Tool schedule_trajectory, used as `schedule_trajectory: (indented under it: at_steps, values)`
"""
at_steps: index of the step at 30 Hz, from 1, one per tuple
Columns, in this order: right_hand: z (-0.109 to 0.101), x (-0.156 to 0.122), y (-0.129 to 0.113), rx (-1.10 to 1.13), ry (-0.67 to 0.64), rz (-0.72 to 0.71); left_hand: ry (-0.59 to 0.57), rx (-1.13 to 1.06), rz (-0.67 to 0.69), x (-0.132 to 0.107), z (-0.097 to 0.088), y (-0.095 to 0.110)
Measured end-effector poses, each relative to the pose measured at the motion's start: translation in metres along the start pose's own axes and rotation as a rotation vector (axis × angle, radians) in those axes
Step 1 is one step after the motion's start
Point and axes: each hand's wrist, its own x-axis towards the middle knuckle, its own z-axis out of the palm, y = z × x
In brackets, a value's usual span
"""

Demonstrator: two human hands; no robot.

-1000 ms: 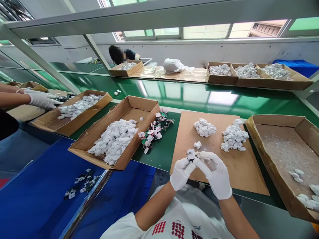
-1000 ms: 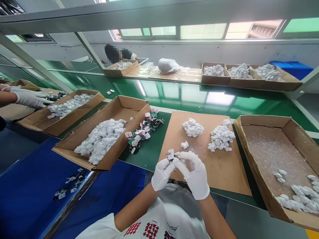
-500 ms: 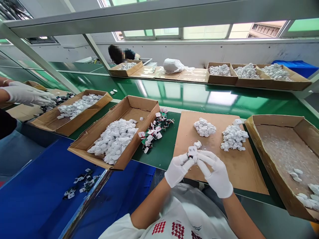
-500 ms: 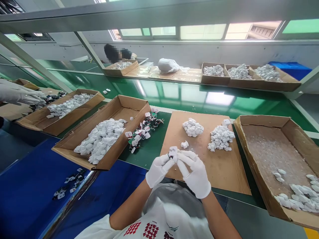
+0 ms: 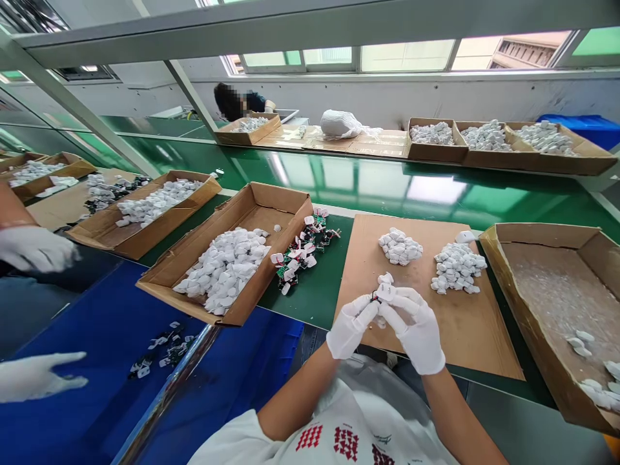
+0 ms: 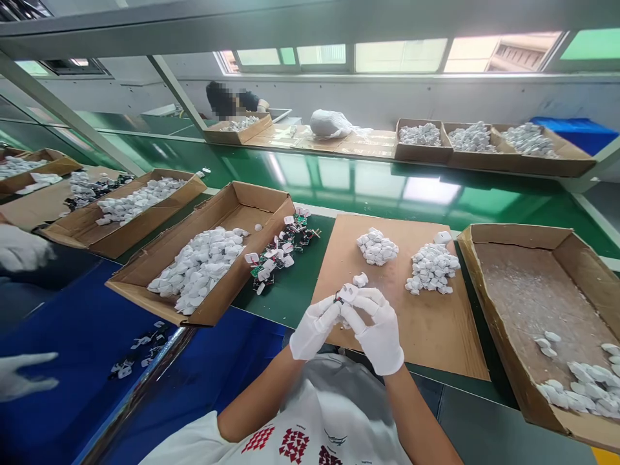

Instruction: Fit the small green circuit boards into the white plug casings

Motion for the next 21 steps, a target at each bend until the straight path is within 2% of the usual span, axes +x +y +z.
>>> schedule_trajectory:
  at_steps: [5,8,10,12,16,18,21]
  values:
    - [-0.007,-0.001,0.001,-0.049,-0.059,-0.079,-0.074,-0.007,-0.027,-0.003,-0.002,0.005]
    - [-0.008,0.002,0.000,-0.020,-0.137,-0.024,-0.052,0.073,-0.013,-0.004,-0.001,0.010]
    - [-0.007,0.003,-0.002,-0.026,-0.138,0.020,-0.023,0.145,0.029,-0.006,0.000,0.014]
    - [-0.007,0.004,-0.004,-0.076,-0.112,-0.016,-0.014,0.171,0.053,-0.006,0.002,0.016]
    - [-0.018,0.008,-0.005,-0.198,-0.129,-0.247,-0.075,0.048,-0.046,-0.007,0.001,0.016]
    - [-0.024,0.010,-0.005,-0.242,-0.166,-0.276,-0.119,-0.067,-0.108,-0.007,0.001,0.014]
    - [-0.026,0.011,-0.005,-0.267,-0.216,-0.294,-0.152,-0.196,-0.134,-0.006,0.003,0.011]
